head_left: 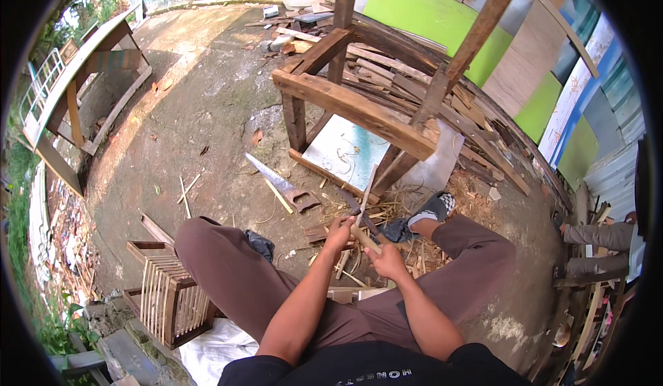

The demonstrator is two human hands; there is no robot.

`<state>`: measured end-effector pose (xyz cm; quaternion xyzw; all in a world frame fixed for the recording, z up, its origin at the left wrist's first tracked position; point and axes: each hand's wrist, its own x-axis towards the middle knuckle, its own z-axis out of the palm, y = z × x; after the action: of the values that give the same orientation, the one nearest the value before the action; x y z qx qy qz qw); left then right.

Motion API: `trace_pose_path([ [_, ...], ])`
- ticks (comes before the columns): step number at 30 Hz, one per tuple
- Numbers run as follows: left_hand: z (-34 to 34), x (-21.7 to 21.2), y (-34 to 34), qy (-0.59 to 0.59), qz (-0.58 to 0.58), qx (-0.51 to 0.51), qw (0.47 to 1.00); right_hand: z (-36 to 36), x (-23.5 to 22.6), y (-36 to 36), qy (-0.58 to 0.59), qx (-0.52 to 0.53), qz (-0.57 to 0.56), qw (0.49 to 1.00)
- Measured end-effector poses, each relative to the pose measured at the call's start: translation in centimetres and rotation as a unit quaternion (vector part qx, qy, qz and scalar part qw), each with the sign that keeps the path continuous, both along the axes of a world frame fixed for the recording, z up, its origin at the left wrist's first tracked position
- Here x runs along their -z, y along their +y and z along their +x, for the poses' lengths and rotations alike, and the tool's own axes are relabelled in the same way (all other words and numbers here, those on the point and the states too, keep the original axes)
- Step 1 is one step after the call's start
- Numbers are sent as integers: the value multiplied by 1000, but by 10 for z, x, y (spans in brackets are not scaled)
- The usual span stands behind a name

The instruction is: The person sits on the ground and uses a machete to shave thin strips from a small piece of wood. They repeatedly draw the blade along the wood to produce shavings, occasionally pausing to inspect the piece.

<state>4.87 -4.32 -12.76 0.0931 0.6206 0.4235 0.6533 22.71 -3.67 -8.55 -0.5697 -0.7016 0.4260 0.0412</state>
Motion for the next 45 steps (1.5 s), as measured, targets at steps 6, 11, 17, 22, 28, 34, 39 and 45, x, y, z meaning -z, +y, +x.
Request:
trace_pose_path([
  [6, 36, -10, 22, 136, 56, 91, 985, 37, 30, 12, 38, 187, 31, 981],
  [11, 67, 8, 28, 290, 72, 62, 952, 37, 44, 28, 84, 313, -3, 946],
  [17, 139, -10, 88, 349, 202, 163, 900, 115, 19, 79, 73, 457, 0, 886],
  [22, 160, 9, 170, 387, 296, 220, 845, 185, 10, 182, -10, 415, 40, 909],
  [28, 217, 7, 261, 403, 337, 350, 776, 321, 55, 296, -108, 418, 37, 901],
  [34, 273, 33, 302, 347, 415, 412, 733, 416, 150, 309, -83, 589, -4, 804],
  [39, 258, 57, 296, 373, 389, 415, 733, 363, 157, 299, 103, 628, -67, 769],
  [45, 216, 93, 227, 396, 335, 404, 754, 310, 176, 306, -122, 367, 34, 922],
])
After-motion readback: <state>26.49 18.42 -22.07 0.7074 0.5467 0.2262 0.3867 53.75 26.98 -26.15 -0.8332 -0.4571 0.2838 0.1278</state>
